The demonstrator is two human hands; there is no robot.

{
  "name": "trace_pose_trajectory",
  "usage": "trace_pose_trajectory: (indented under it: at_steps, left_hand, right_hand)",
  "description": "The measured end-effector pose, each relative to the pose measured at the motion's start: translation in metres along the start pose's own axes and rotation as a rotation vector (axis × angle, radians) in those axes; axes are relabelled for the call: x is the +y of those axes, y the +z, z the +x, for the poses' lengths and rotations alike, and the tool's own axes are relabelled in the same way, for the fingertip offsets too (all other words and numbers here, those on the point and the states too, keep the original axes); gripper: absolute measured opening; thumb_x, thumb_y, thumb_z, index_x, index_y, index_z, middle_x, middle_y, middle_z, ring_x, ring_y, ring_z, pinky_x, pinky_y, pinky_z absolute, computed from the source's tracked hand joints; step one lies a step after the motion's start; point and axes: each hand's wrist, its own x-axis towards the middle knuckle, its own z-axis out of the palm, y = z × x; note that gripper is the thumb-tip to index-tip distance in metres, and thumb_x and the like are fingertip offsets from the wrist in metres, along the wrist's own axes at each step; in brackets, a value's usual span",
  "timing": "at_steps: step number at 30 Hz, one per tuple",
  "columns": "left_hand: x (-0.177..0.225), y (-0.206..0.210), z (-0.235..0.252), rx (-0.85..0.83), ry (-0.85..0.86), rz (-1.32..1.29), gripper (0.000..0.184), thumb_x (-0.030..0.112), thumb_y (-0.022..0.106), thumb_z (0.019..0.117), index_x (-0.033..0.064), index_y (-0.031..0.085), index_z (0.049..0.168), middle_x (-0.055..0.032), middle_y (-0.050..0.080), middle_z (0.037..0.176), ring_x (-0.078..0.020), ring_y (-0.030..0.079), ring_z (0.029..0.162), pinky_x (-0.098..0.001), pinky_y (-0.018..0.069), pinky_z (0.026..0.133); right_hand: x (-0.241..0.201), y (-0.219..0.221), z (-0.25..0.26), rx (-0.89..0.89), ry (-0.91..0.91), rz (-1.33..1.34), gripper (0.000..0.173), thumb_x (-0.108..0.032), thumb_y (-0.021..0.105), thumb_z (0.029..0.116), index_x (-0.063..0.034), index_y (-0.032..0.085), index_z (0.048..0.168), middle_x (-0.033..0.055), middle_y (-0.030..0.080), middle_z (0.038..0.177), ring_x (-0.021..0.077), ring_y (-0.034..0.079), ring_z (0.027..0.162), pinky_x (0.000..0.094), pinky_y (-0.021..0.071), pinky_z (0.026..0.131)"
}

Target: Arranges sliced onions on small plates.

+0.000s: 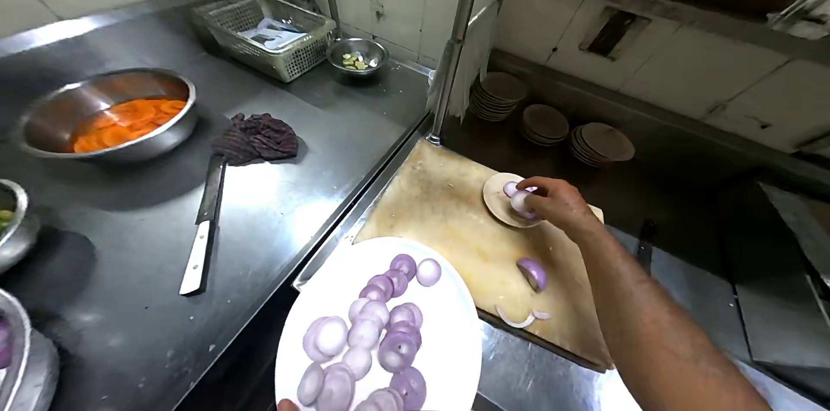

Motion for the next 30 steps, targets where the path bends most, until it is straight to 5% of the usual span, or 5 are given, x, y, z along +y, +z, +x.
trace_pose_trajectory:
  at_steps: [6,11,14,21,30]
  left_hand:
    - [0.007,0.012,-0.001,-0.028,0.038,0.021,0.043,0.055,0.060,0.0953,0.0233,0.064,0.124,0.0040,0.074,0.118,-0.0112,0.068,0.115,-0.0358,0.0541,0.104]
    - [0.006,0.009,0.003,-0.053,0.030,0.026,0.044,0.056,0.056,0.0967,0.0243,0.066,0.126,0.0025,0.074,0.118,-0.0123,0.069,0.114,-0.0386,0.0550,0.103]
    - [0.012,0.027,0.005,-0.057,0.015,0.037,0.040,0.056,0.055,0.0961,0.0276,0.070,0.120,0.0041,0.076,0.114,-0.0093,0.070,0.109,-0.0353,0.0566,0.100]
    - [0.004,0.035,0.018,-0.091,-0.089,-0.013,0.051,0.058,0.061,0.0918,0.0196,0.066,0.125,-0.0050,0.074,0.117,-0.0180,0.070,0.112,-0.0417,0.0564,0.100]
    - [-0.030,0.081,-0.001,-0.179,-0.167,0.056,0.052,0.055,0.061,0.0938,0.0159,0.063,0.128,-0.0052,0.074,0.117,-0.0189,0.070,0.112,-0.0428,0.0562,0.101]
  right_hand:
    - [0.024,-0.005,-0.059,-0.069,-0.016,-0.209,0.037,-0.030,0.066,0.1001,-0.0106,0.067,0.132,0.0186,0.073,0.104,0.0369,0.070,0.092,0.0623,0.0555,0.085]
    - [0.032,0.038,-0.133,-0.227,-0.152,-0.305,0.073,-0.065,0.072,0.0833,-0.0245,0.060,0.144,0.0165,0.056,0.145,0.0396,0.057,0.127,0.0615,0.0500,0.100]
    - [0.039,0.060,-0.154,-0.140,-0.248,-0.382,0.070,-0.052,0.085,0.0763,-0.0256,0.065,0.138,0.0190,0.053,0.148,0.0458,0.055,0.127,0.0619,0.0519,0.097]
    - [0.067,0.104,-0.228,0.270,-0.514,-0.388,0.018,-0.022,0.059,0.0953,-0.0230,0.075,0.103,0.0153,0.070,0.103,0.0332,0.069,0.088,0.0446,0.0592,0.067]
    - [0.123,0.042,-0.319,0.149,-0.171,-0.189,0.045,-0.048,0.063,0.0984,-0.0128,0.075,0.123,0.0243,0.066,0.129,0.0458,0.063,0.115,0.0621,0.0501,0.096]
